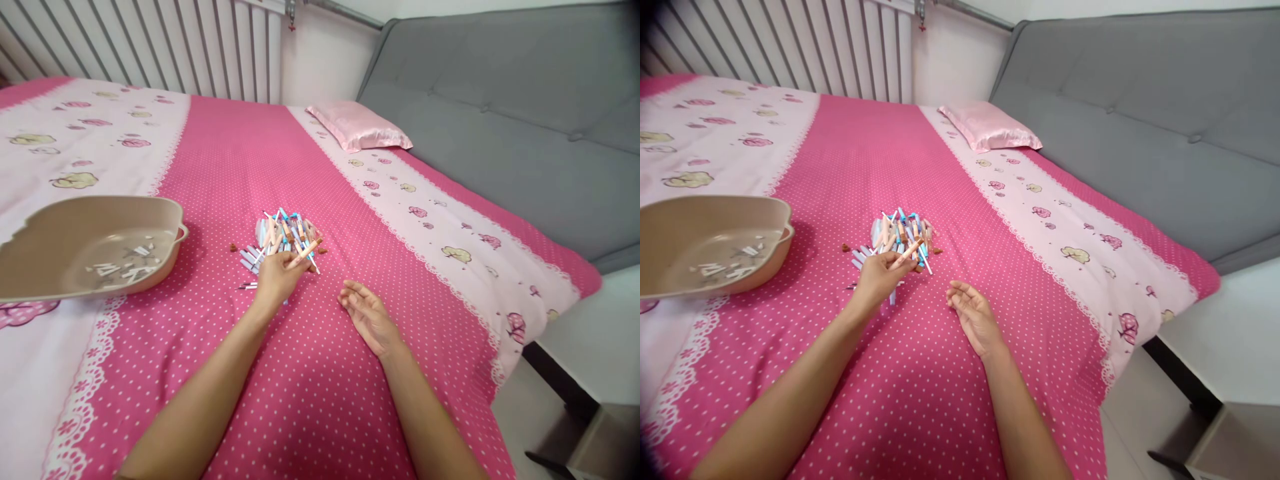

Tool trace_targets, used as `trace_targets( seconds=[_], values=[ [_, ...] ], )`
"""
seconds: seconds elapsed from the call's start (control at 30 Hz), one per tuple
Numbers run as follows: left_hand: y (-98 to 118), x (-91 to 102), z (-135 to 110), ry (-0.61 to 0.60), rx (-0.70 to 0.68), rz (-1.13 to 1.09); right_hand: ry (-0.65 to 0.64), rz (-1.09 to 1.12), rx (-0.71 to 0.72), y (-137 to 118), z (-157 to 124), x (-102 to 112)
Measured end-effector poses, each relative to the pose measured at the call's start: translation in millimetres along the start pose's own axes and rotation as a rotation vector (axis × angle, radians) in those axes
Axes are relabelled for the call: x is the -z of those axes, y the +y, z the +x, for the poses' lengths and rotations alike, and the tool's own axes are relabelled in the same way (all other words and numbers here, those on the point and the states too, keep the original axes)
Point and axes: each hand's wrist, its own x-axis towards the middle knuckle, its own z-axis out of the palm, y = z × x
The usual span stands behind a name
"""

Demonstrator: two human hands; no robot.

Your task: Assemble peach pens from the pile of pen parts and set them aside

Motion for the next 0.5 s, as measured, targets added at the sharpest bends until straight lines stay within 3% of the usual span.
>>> trace_targets(
  seconds=[0.2, 0.5],
  values=[
    [16.2, -24.8, -22.6, -0.200, -0.031, -0.313, -0.074, -0.049, 0.023, 0.2, -1.5, -4.1],
    [16.7, -33.8, -27.9, -0.243, -0.025, -0.389, -0.009, -0.050, 0.093, 8.2, 0.3, -4.6]
  ],
)
